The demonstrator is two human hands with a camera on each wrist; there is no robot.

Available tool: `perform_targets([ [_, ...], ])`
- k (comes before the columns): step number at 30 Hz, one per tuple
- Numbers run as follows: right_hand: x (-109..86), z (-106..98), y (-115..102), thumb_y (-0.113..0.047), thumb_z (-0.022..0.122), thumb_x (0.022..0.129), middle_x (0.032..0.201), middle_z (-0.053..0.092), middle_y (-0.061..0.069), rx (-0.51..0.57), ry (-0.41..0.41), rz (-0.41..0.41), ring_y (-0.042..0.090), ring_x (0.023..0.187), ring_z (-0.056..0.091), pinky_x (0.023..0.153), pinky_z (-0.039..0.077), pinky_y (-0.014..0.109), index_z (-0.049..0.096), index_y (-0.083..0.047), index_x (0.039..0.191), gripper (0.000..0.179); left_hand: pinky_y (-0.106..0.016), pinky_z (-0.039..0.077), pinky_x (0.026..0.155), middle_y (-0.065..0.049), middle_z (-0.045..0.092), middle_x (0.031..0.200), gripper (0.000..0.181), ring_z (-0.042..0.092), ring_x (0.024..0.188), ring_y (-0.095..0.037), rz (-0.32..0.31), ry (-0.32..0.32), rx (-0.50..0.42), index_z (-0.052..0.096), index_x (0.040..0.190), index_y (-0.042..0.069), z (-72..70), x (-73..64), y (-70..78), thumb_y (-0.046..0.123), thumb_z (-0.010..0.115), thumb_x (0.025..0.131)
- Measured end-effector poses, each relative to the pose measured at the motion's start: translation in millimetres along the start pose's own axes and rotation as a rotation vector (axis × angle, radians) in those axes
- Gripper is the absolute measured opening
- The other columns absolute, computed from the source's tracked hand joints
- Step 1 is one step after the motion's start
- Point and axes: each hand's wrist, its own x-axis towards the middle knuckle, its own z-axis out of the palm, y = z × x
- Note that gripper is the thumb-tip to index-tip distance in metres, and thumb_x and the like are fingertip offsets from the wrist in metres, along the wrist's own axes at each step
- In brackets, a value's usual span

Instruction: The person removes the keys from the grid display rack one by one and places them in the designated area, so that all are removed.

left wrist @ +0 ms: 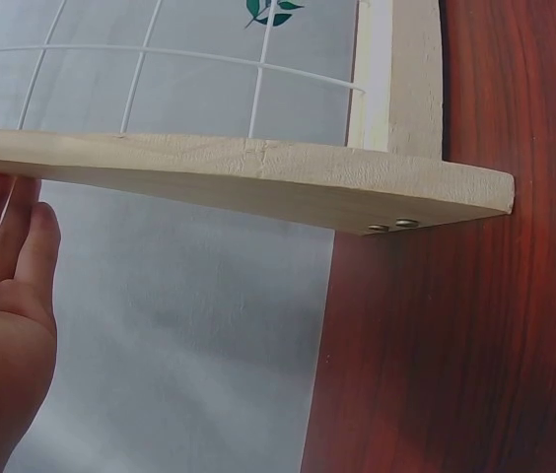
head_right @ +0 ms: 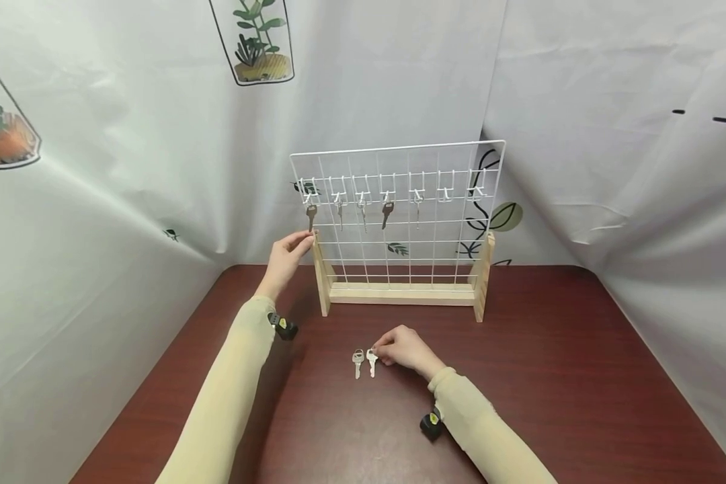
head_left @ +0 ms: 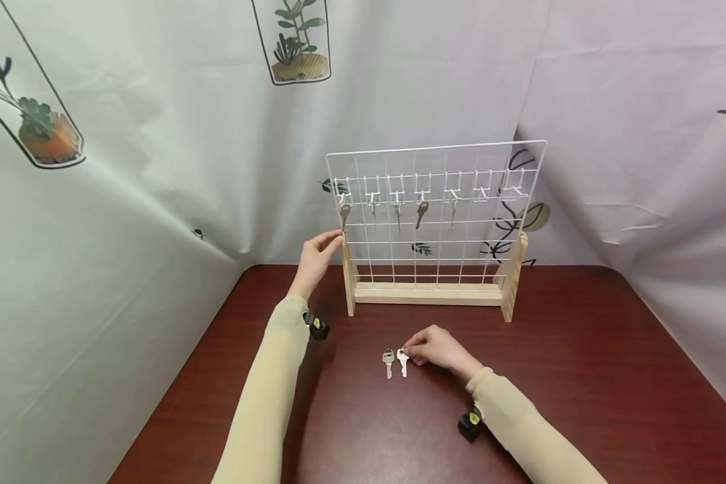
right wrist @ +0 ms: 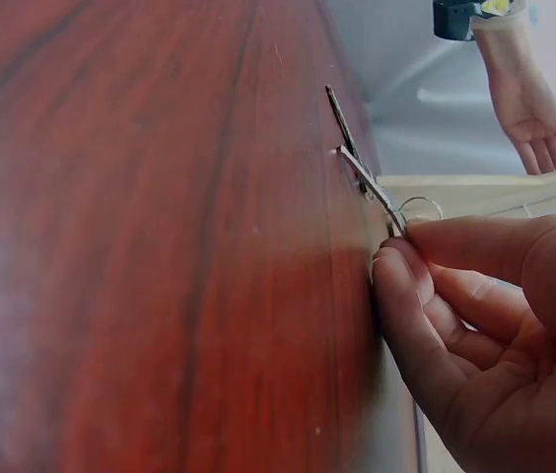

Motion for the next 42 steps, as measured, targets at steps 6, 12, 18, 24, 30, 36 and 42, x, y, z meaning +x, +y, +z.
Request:
perform_targets([
  [6,2.5,1.8,-3.0,-0.002,0.070,0.088,0.077,0.073,0.007,-0.046,0.038,0.019,0.013,0.062,0.067,0.060,0.060,0.029,0.078,0.004,0.090,0.010,-0.036,0.048,0.103,-0.014,0.070,0.123,0.037,0.064,0.110,-0.018,0.034,0.012,-0.013,0.069,0.127,0.003,1.0,-1.3,0.6,0.026,0.069,0.098],
  [12,3.7,3.9,-5.0,-0.001,0.070,0.087,0.074,0.072,0.006,-0.069,0.060,0.043,0.014,0.060,0.066,0.057,0.060,0.028,0.078,0.002,0.087,0.008,-0.039,0.048,0.102,-0.014,0.071,0.121,0.037,0.064,0.109,-0.019,0.056,0.024,-0.004,0.071,0.124,0.004,1.2,-1.5,-1.9,0.028,0.070,0.097],
  [18,2.4,5.8,-5.9,-0.001,0.071,0.087,0.071,0.071,0.003,-0.106,0.070,0.064,0.012,0.057,0.065,0.055,0.058,0.026,0.078,-0.001,0.084,0.008,-0.039,0.047,0.104,-0.012,0.071,0.121,0.039,0.064,0.111,-0.020,0.039,0.025,-0.003,0.070,0.125,0.004,1.8,-2.8,-3.9,0.031,0.071,0.097],
  [24,4.6,5.9,-7.7,-0.001,0.071,0.085,0.070,0.071,0.003,-0.126,0.070,0.059,0.012,0.056,0.064,0.054,0.058,0.027,0.078,-0.002,0.082,0.007,-0.040,0.047,0.103,-0.012,0.071,0.121,0.039,0.064,0.110,-0.020,0.047,0.035,-0.002,0.071,0.124,0.004,1.4,-1.7,-4.2,0.032,0.071,0.096],
  [30,6.3,6.3,-9.7,0.000,0.071,0.084,0.069,0.071,0.002,-0.159,0.073,0.068,0.012,0.056,0.065,0.054,0.058,0.027,0.078,-0.003,0.080,0.008,-0.039,0.048,0.102,-0.012,0.072,0.120,0.039,0.064,0.108,-0.019,0.055,0.033,-0.001,0.071,0.124,0.003,1.7,0.4,-3.0,0.031,0.071,0.096],
  [36,8.4,7.7,-9.8,-0.002,0.073,0.086,0.068,0.071,0.001,-0.181,0.072,0.078,0.010,0.056,0.064,0.053,0.058,0.025,0.077,-0.005,0.078,0.010,-0.038,0.048,0.102,-0.012,0.071,0.121,0.039,0.064,0.109,-0.018,0.056,0.030,0.000,0.070,0.125,0.003,1.8,0.0,-1.9,0.031,0.071,0.097],
  [42,9.3,8.2,-10.4,-0.002,0.072,0.086,0.066,0.069,0.000,-0.199,0.072,0.087,0.010,0.055,0.064,0.053,0.057,0.025,0.077,-0.006,0.076,0.011,-0.037,0.049,0.101,-0.014,0.071,0.120,0.038,0.064,0.108,-0.018,0.051,0.040,-0.002,0.070,0.124,0.002,2.3,0.2,-3.6,0.028,0.071,0.097],
])
